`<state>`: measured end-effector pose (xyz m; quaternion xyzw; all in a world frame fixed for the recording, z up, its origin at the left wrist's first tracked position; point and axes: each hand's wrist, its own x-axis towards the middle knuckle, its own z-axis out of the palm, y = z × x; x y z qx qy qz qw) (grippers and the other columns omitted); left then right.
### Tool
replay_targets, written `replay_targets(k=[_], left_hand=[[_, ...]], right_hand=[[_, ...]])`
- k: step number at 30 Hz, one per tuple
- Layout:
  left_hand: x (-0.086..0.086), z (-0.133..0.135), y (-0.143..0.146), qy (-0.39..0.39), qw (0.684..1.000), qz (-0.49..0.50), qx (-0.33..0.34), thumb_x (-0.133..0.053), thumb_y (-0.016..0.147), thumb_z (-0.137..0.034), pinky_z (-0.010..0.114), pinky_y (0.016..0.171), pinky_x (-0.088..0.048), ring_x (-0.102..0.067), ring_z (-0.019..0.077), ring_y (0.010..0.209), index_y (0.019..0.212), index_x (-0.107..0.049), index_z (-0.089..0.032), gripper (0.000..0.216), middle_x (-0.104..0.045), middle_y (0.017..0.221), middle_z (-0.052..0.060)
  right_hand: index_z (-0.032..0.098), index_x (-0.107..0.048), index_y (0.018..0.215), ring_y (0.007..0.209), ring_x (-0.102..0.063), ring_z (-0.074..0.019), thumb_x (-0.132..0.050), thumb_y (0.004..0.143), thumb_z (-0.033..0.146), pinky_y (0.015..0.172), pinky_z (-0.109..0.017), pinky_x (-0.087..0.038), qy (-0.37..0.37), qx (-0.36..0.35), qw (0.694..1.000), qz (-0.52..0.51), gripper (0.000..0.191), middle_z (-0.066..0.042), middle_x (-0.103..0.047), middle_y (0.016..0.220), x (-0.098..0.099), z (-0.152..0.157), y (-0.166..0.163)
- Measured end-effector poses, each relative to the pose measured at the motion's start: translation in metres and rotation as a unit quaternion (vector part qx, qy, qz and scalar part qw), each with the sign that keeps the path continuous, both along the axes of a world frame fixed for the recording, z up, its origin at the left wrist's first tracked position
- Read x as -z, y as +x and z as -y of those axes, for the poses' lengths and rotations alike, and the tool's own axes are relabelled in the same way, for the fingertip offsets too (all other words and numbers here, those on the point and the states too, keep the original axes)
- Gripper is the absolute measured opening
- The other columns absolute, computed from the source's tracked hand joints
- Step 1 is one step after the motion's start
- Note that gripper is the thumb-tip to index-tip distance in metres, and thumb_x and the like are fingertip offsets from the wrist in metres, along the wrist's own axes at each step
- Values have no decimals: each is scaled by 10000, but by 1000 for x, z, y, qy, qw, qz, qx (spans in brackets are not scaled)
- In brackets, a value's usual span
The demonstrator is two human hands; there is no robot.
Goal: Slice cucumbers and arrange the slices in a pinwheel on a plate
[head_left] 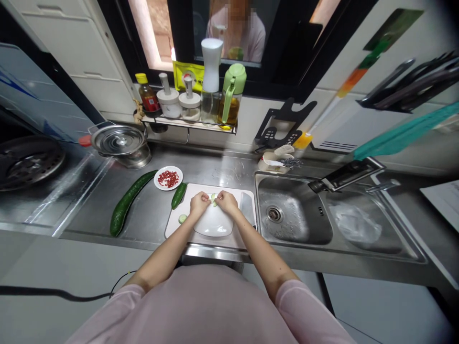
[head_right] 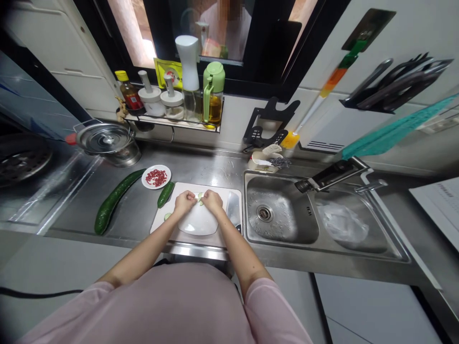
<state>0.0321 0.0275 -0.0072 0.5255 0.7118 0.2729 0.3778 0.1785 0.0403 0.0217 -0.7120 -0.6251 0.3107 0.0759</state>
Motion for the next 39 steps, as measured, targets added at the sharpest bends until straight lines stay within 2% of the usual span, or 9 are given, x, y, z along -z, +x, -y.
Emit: replay_targets(k=[19,29,39], left_hand=[[-8,-5,1,-15,998,-58,34,-628,669,-135,219,640,-379,-585,135,678,783,-632,-202,133,-668,716,-6],[-9,-4,3,-14,992,-105,67,-617,695,-142,242,668,-378,-610,174,748,837,-644,-215,162,-689,767,16],[-11,-4,2,6,992,-102,68,-634,726,-179,246,681,-371,-599,178,749,876,-651,-215,156,-677,766,20]], right_hand=[[240,-640,953,898,-624,-194,-595,784,333,668,-246,-381,-25,-25,996,79,198,-48,-695,958,4,-11,-7],[222,-611,1008,965,-629,-229,-559,834,339,731,-285,-401,-14,-50,992,116,216,-96,-685,1026,-2,-9,-9],[223,-592,1016,926,-627,-215,-523,868,364,688,-266,-375,-10,0,996,91,216,-77,-687,960,-3,2,1]])
